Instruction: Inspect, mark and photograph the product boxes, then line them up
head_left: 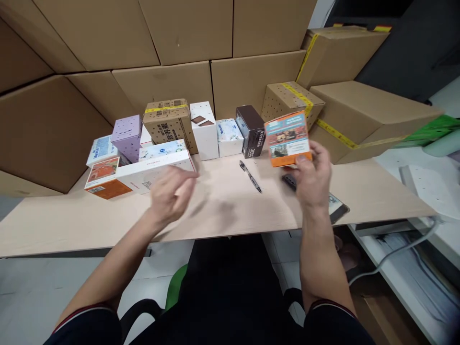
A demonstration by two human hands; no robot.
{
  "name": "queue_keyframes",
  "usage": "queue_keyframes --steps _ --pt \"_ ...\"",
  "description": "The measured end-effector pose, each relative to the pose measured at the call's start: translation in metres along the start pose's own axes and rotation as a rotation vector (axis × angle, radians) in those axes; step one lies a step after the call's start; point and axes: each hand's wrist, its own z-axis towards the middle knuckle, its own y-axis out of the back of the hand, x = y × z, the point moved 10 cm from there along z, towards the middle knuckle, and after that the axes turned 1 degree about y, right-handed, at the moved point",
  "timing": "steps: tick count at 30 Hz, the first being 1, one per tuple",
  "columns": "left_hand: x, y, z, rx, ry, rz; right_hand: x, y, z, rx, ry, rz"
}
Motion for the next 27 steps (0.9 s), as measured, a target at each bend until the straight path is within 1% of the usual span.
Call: queue_keyframes --steps 1,2,3,4,5,7,9,12,14,17,21,27 --pt "0.002 -0.03 0.004 0.112 0.121 -0.138 -0.005 -0.019 -0.007 0.067 -0.072 0.204" --pt "0.008 -0.059 0.004 0.22 0.245 -0.285 -0.01 -0.039 -0.015 0.138 -0.153 0.361" --pt "0.013 -0.086 0.0 0.312 0.346 -0.434 -0.013 -0.058 -0.022 0.199 -0.224 0.463" --pt "0.018 -0.108 -0.004 0.37 0.414 -0.574 -0.017 -0.074 -0.029 0.26 -0.28 0.52" --pt "0.023 -0.125 -0.009 0.399 0.462 -0.693 -0.02 -0.088 -0.034 0.314 -0.323 0.546" --pt "0.034 -0.143 -0.019 0.387 0.535 -0.885 -0.026 -0.108 -0.042 0.413 -0.369 0.546" --pt "0.046 -0.149 -0.031 0.327 0.643 -1.036 -0.032 -0.116 -0.046 0.494 -0.361 0.486" --pt "0.052 -0.147 -0.045 0.254 0.767 -1.166 -0.035 -0.117 -0.051 0.581 -0.28 0.37" --pt "0.051 -0.145 -0.048 0.242 0.78 -1.201 -0.034 -0.115 -0.054 0.613 -0.232 0.335" --pt "0.052 -0.144 -0.048 0.231 0.77 -1.217 -0.033 -0.111 -0.058 0.628 -0.189 0.316" --pt "0.055 -0.147 -0.049 0.228 0.78 -1.229 -0.03 -0.111 -0.06 0.655 -0.155 0.305" --pt "0.053 -0.147 -0.051 0.231 0.809 -1.251 -0.024 -0.109 -0.058 0.66 -0.114 0.31"
